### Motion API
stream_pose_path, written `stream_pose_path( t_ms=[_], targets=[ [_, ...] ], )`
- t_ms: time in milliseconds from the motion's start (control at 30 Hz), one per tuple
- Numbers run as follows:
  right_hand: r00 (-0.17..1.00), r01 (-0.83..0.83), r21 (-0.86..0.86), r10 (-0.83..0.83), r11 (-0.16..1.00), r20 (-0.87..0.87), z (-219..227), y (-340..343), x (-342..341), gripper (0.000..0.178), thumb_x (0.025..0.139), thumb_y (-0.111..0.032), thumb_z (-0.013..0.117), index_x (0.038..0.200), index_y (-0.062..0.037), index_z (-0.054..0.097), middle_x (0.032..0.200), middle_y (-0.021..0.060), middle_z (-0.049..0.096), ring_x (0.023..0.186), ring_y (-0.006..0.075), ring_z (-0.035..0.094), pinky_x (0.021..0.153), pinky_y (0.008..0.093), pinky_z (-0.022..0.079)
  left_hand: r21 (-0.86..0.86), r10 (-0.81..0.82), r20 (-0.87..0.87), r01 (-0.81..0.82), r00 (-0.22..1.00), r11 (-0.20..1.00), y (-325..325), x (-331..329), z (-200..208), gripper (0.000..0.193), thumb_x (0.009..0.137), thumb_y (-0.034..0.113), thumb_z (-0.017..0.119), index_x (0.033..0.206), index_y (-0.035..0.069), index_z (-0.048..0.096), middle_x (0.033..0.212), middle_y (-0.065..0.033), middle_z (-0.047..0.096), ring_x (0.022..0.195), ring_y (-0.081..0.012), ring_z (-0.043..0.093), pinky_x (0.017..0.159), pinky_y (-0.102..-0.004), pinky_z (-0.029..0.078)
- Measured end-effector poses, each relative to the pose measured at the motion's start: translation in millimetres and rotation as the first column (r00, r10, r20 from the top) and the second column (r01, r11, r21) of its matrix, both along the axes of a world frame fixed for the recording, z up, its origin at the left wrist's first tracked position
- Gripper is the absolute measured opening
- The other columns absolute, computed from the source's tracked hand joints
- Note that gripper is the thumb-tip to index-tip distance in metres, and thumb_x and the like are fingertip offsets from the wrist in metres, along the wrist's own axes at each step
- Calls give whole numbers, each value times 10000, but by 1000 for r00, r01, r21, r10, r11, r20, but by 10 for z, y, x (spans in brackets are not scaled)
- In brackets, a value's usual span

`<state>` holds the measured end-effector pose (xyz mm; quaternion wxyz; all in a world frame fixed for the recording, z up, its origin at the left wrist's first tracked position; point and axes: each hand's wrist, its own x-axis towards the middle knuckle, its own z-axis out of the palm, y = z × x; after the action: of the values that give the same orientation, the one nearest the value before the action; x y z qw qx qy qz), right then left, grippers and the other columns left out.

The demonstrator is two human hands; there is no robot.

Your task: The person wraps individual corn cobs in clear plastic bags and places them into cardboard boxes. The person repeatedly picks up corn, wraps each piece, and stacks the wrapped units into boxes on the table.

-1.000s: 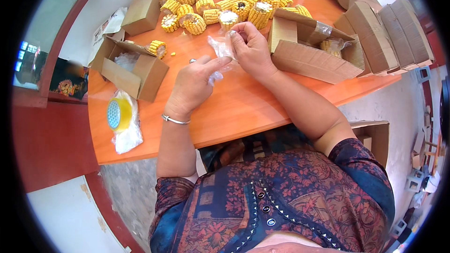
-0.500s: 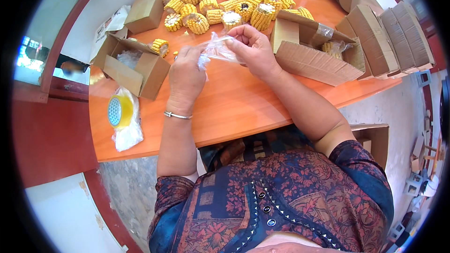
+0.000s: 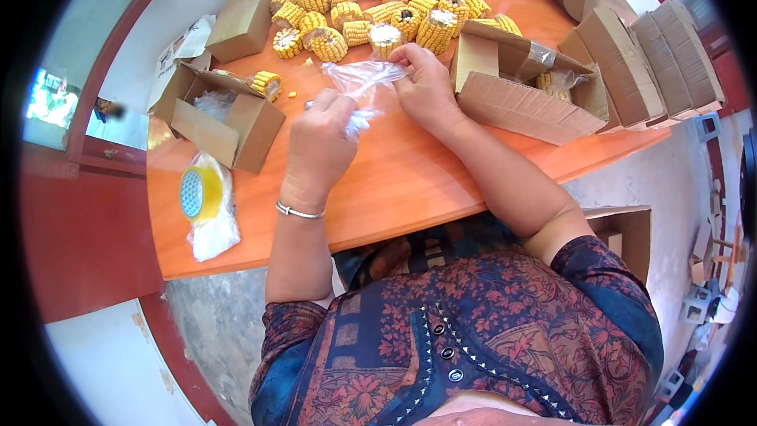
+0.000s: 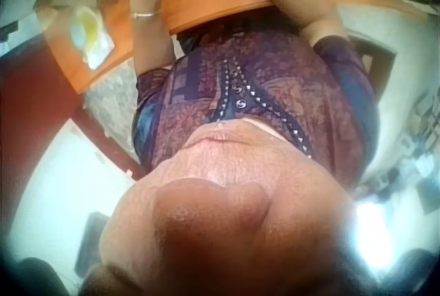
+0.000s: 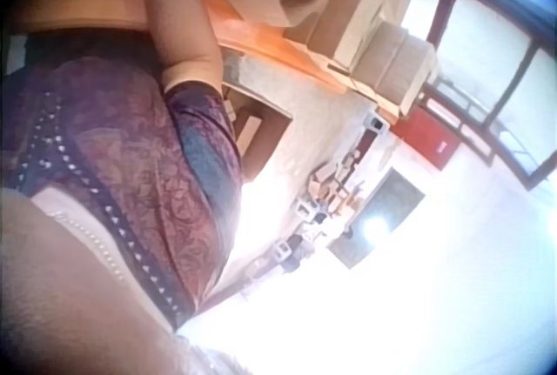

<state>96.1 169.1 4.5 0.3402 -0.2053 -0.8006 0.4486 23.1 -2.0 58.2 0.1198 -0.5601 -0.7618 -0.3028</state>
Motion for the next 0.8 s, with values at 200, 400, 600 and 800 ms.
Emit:
stream_pose_path(
  t_ms=[200, 400, 600, 800],
  targets=[
    [965, -211, -295, 150, 932, -216, -73, -31, -52, 253, 804, 141, 486, 968, -13, 600, 974, 60, 628, 891, 114, 585, 780, 247, 480, -288, -87, 126, 120, 988, 950, -22, 3, -78, 63, 766, 87, 616, 818, 50, 618, 823, -144, 599, 760, -340, 614, 638, -426, 506],
    [953, -281, 391, 304, 877, 2, -14, -19, 65, 228, 758, 79, 562, 928, -49, 643, 1013, 109, 648, 878, 249, 644, 753, 325, 522, -341, 43, 91, -9, 995, 940, -37, -51, -131, 72, 773, 93, 619, 813, 34, 628, 972, -154, 580, 766, -345, 620, 662, -431, 520],
    [921, -385, 488, 289, 784, 262, 54, -159, 156, 130, 757, -85, 626, 886, -68, 619, 998, 120, 630, 855, 337, 628, 711, 416, 517, -205, 146, -23, -148, 989, 968, -31, -1, -54, 58, 765, 82, 627, 802, 45, 652, 1165, -143, 554, 801, -336, 641, 675, -419, 530],
    [888, -373, 460, 166, 806, 429, -11, -85, 102, 200, 767, -101, 614, 953, -37, 581, 968, 160, 616, 840, 357, 623, 726, 451, 501, -92, 4, 60, 2, 998, 996, -19, -24, 9, 73, 762, 98, 661, 799, 35, 658, 1225, -171, 564, 832, -313, 654, 678, -389, 529]
  ],
)
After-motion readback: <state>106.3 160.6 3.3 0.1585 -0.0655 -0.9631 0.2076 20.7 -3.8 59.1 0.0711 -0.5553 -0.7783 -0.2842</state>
